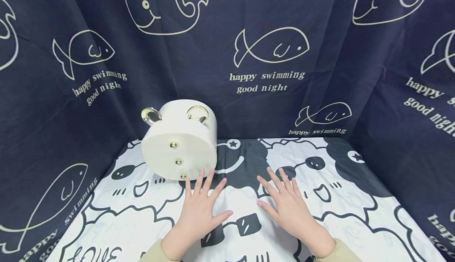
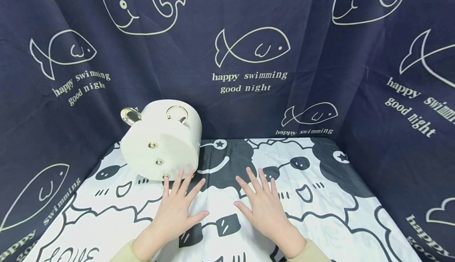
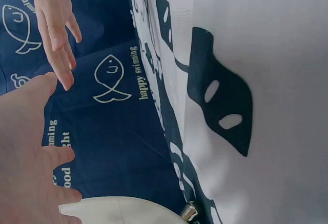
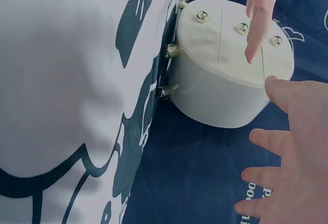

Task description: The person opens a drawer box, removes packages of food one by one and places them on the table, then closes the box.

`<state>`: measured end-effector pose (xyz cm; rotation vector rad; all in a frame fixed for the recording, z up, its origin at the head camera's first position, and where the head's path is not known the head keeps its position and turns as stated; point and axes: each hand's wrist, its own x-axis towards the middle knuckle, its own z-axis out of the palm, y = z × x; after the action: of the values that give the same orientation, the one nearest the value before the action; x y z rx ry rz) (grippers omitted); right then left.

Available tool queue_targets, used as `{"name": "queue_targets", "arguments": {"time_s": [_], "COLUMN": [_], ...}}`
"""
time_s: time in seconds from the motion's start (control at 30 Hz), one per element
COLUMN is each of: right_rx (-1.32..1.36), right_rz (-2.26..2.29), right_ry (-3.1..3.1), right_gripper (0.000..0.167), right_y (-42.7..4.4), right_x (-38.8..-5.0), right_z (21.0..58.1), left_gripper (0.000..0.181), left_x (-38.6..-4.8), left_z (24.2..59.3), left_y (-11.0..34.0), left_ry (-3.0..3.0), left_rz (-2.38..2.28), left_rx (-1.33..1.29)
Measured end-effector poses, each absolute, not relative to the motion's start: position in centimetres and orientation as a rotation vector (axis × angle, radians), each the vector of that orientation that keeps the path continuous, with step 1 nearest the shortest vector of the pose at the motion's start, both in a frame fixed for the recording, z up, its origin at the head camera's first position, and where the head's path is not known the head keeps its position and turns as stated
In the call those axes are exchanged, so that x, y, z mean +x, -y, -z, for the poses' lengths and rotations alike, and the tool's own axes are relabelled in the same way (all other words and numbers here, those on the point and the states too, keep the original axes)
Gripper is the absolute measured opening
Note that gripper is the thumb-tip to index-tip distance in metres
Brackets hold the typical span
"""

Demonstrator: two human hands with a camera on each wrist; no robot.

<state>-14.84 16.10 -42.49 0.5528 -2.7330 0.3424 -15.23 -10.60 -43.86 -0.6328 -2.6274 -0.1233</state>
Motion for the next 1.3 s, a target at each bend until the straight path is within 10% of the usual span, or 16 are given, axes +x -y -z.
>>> {"name": "queue_targets", "arguments": {"time_s": [1.3], "right_rx": [1.122], "right_rz": [-0.258], "right_ry": [2.214], "right_gripper": [0.059], "right_y": [-8.0], "right_x": [-19.7], "right_z": [33.0], "left_gripper": [0.062], "left_x": [-19.4], "left_z": [30.0], "left_y": [17.0], "left_ry": [2.337], "left_rz": [0.177], "left_rx": [-0.797]}}
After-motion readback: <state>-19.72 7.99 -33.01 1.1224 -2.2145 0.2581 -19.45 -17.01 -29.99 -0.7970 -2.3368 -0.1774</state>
